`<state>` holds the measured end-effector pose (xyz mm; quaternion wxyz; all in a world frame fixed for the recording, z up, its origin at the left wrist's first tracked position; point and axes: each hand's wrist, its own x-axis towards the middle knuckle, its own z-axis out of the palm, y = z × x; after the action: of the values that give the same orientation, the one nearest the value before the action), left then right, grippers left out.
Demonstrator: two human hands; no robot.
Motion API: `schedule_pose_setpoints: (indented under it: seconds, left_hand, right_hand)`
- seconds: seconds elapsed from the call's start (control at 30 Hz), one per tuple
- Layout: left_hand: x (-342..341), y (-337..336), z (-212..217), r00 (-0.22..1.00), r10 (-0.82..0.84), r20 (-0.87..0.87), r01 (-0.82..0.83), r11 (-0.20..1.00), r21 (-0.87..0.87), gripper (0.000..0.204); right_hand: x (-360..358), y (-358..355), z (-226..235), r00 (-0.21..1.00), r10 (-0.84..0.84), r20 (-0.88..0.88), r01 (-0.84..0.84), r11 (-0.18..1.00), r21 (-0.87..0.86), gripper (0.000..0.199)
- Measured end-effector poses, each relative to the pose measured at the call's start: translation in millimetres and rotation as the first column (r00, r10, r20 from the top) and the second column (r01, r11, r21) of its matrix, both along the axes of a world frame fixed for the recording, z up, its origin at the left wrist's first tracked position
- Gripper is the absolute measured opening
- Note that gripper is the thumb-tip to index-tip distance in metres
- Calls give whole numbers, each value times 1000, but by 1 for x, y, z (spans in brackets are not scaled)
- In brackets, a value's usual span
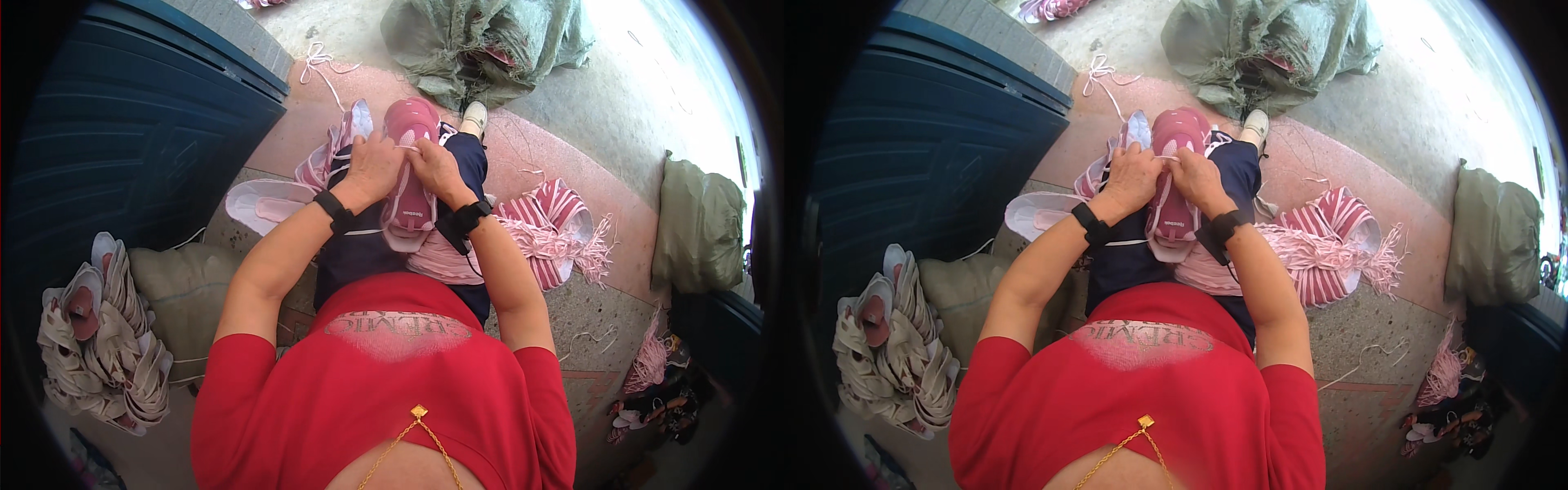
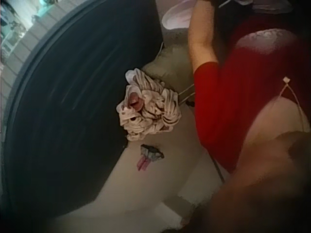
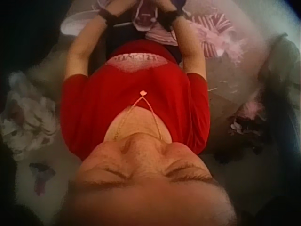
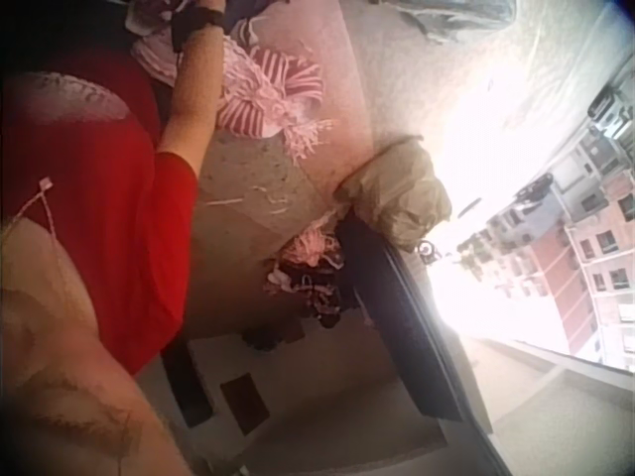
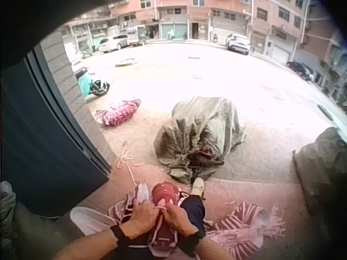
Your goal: The person sits on the floor and laces a pink sneaker using a long pink shoelace. They repeatedly thread the lace through the eyelets, pull it tight, and adjust the tension to secure the shoe.
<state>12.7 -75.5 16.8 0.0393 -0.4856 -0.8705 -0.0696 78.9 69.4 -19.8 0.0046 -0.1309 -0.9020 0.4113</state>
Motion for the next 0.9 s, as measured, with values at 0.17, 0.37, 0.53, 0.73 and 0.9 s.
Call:
schedule_pose_setpoints:
  seconds: [0.17, 0.37, 0.53, 0.73, 0.9]
  left_hand:
    - [-3, 4, -7, 998, -63, 26, 63, 998, 3, 8]
    - [15, -9, 1, 983, 38, 178, -58, 993, 105, 20]
    - [22, -12, 3, 935, 90, 342, -105, 994, 25, 27]
    - [-10, -15, -20, 764, -30, 645, -8, 998, 55, 20]
    - [-8, -19, -14, 655, -58, 753, -106, 980, 168, 18]
  right_hand:
    - [-1, 4, -1, 993, -96, 62, 97, 995, -11, 35]
    - [27, 9, 12, 990, -124, 65, 137, 953, -271, 39]
    - [27, -12, 20, 988, 68, 136, -47, 987, -156, 26]
    - [21, -34, 9, 999, 19, 51, -32, 965, 260, 21]
    - [21, -42, 13, 991, 132, -19, -108, 876, 471, 16]
